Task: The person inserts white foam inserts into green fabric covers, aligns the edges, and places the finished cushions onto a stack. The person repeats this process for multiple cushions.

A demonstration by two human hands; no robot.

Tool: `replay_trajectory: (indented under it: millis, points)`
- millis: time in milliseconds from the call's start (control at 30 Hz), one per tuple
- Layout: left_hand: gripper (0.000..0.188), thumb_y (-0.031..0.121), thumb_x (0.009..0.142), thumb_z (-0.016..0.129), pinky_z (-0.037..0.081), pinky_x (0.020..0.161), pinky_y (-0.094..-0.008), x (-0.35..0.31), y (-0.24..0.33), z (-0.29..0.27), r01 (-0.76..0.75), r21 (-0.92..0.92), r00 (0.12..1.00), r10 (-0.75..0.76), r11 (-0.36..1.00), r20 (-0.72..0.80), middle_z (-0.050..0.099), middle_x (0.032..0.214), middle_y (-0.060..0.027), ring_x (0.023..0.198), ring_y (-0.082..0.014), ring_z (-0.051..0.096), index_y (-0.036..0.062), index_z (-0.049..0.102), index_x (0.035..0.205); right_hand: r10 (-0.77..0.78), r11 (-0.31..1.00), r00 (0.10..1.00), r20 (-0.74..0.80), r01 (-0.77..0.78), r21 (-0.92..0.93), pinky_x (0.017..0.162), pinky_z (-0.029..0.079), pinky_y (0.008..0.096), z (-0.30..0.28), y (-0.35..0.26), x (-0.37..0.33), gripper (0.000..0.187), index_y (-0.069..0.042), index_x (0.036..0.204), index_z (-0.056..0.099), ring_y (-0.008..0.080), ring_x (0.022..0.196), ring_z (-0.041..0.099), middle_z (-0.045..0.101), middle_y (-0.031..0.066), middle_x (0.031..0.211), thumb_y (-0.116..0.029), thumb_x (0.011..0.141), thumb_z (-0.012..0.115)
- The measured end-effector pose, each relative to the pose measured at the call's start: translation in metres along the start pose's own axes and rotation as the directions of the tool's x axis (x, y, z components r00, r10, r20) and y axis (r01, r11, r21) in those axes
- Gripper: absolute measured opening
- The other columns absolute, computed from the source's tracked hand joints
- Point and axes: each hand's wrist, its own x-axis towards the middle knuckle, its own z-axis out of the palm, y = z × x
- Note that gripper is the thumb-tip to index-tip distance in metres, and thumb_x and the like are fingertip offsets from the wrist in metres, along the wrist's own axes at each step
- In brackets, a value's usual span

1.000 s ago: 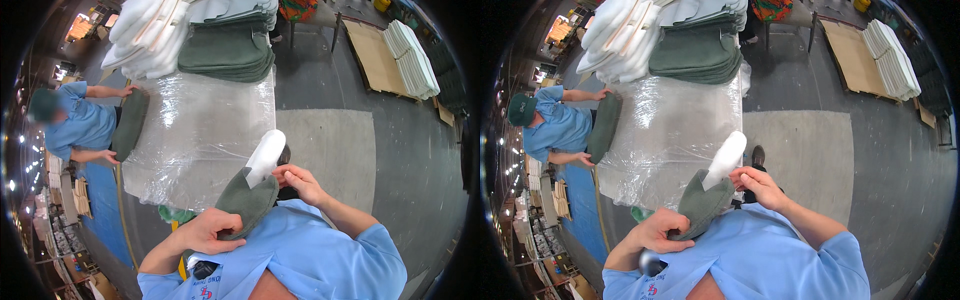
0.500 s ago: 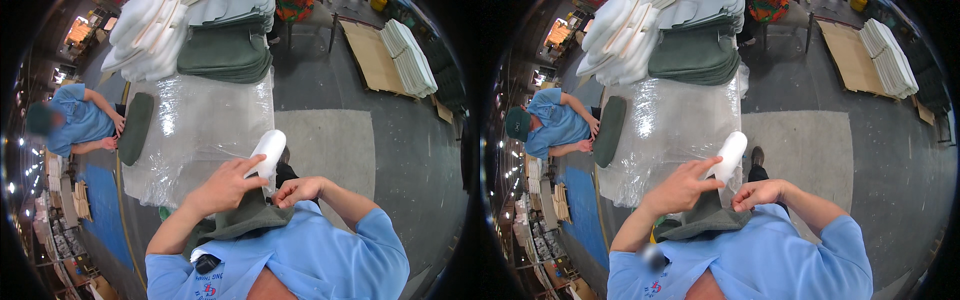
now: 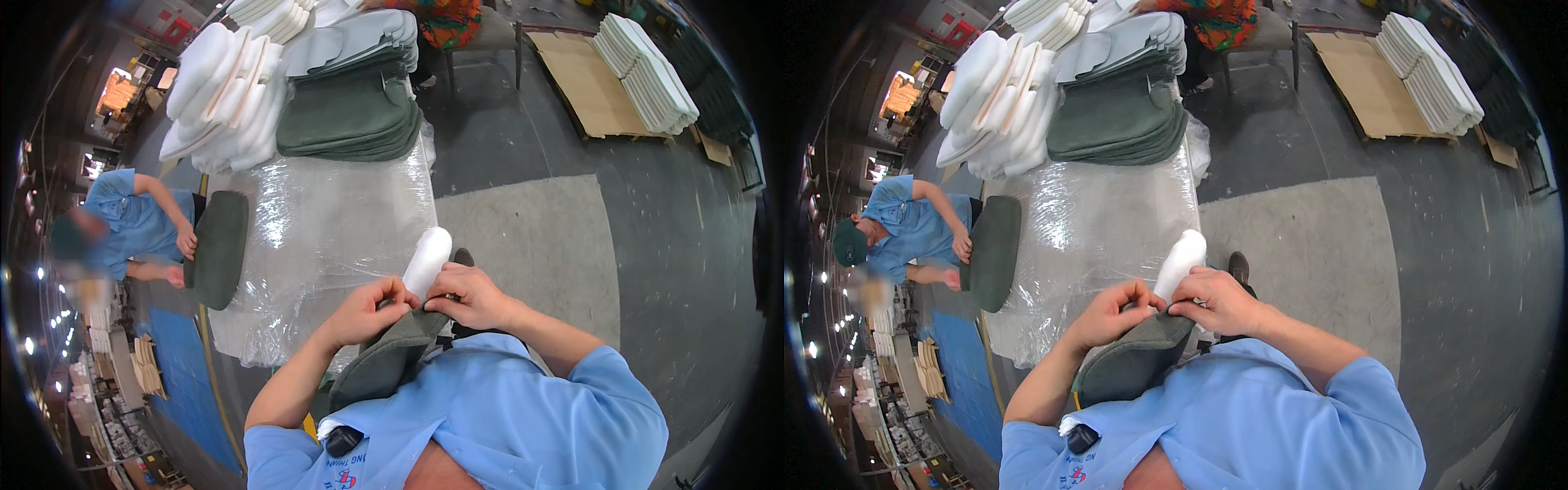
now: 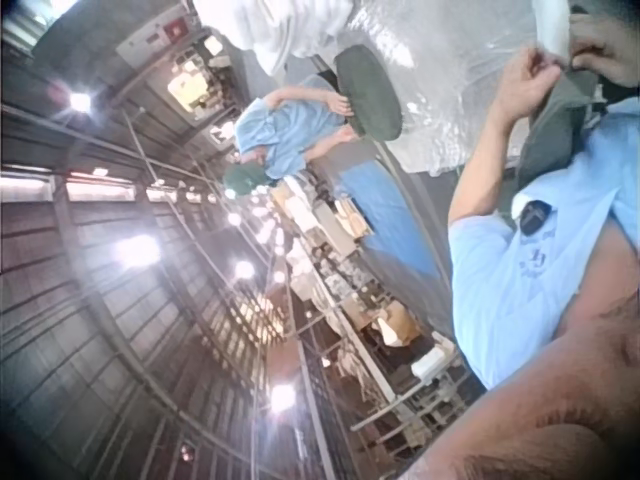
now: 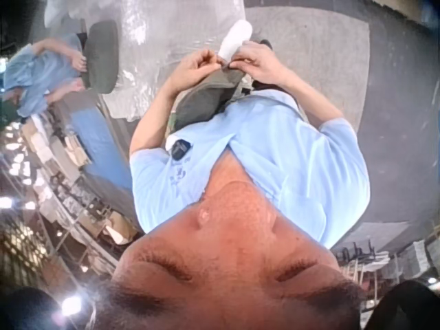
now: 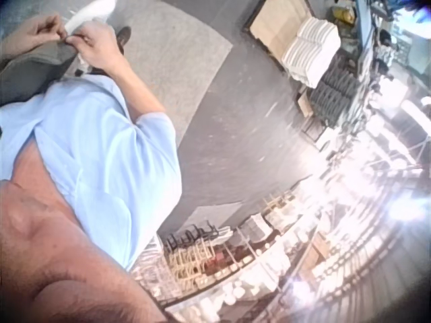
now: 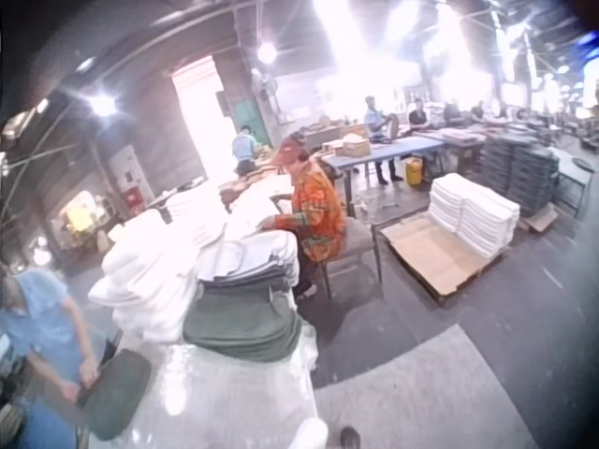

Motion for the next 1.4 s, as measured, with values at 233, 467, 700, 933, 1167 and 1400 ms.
replay_trajectory:
  millis: [233,467,700,933,1167,1400]
  points:
    - [0.025,0.025,0.105,0.068,0.048,0.078,-0.0256,0.018,0.015,0.002,0.264,0.162,0.938,-0.292,0.951,0.187,0.068,0.091,0.0027,0.086,-0.0061,0.058,0.0005,0.072,0.104,0.087,0.996,0.996,-0.030,-0.086,0.036,0.085,0.051,0.0354,0.009,-0.002,-0.009,0.012,-0.007,0.102,0.072,0.0202,0.088,0.063,0.071,0.0029,0.091,-0.016,0.095,0.076]
    - [0.017,0.017,0.101,0.070,0.049,0.076,-0.0268,0.018,0.024,0.001,0.207,0.165,0.954,-0.236,0.964,0.184,0.069,0.088,0.0024,0.084,-0.0062,0.059,0.0004,0.074,0.104,0.280,0.301,0.858,0.430,-0.504,0.810,0.104,0.044,0.0292,0.010,0.026,-0.036,0.035,-0.006,0.137,0.060,0.0078,0.112,0.057,0.064,-0.0037,0.125,-0.017,0.105,0.066]
    - [0.015,0.014,0.101,0.068,0.048,0.073,-0.0244,0.027,0.034,0.004,0.234,0.066,0.941,-0.243,0.970,0.234,0.071,0.091,0.0009,0.082,-0.0056,0.059,0.0003,0.073,0.100,0.334,0.354,0.777,0.533,-0.628,0.694,0.087,0.049,0.0244,0.030,0.048,-0.046,0.020,-0.007,0.120,0.067,0.0043,0.098,0.059,0.067,-0.0044,0.110,-0.014,0.101,0.072]
    - [0.027,0.030,0.102,0.072,0.040,0.061,-0.0239,0.054,0.033,0.000,0.462,0.271,0.843,-0.513,0.844,0.160,0.061,0.077,0.0079,0.071,-0.0026,0.051,0.0056,0.074,0.091,0.438,0.387,0.877,0.196,-0.381,0.840,0.077,0.047,0.0254,0.046,0.027,-0.054,0.008,-0.007,0.105,0.068,0.0039,0.086,0.054,0.062,-0.0065,0.093,-0.015,0.106,0.067]
    - [0.036,0.037,0.101,0.073,0.038,0.057,-0.0294,0.061,0.049,0.008,0.278,0.579,0.814,-0.509,0.766,0.282,0.053,0.066,0.0051,0.063,-0.0062,0.045,0.0056,0.070,0.083,0.466,0.659,0.884,0.016,-0.359,0.661,0.076,0.046,0.0263,0.046,0.020,-0.058,0.008,-0.003,0.106,0.066,0.0057,0.085,0.052,0.061,-0.0043,0.092,-0.011,0.105,0.067]
    - [0.027,0.030,0.099,0.071,0.048,0.066,-0.0418,0.048,0.049,0.022,-0.032,0.752,0.983,-0.118,0.658,0.144,0.066,0.075,-0.0165,0.068,-0.0312,0.064,0.0047,0.069,0.089,0.468,0.598,0.881,0.065,-0.370,0.711,0.080,0.048,0.0265,0.040,0.016,-0.054,0.016,-0.002,0.113,0.069,0.0057,0.090,0.056,0.066,-0.0031,0.098,-0.017,0.106,0.068]
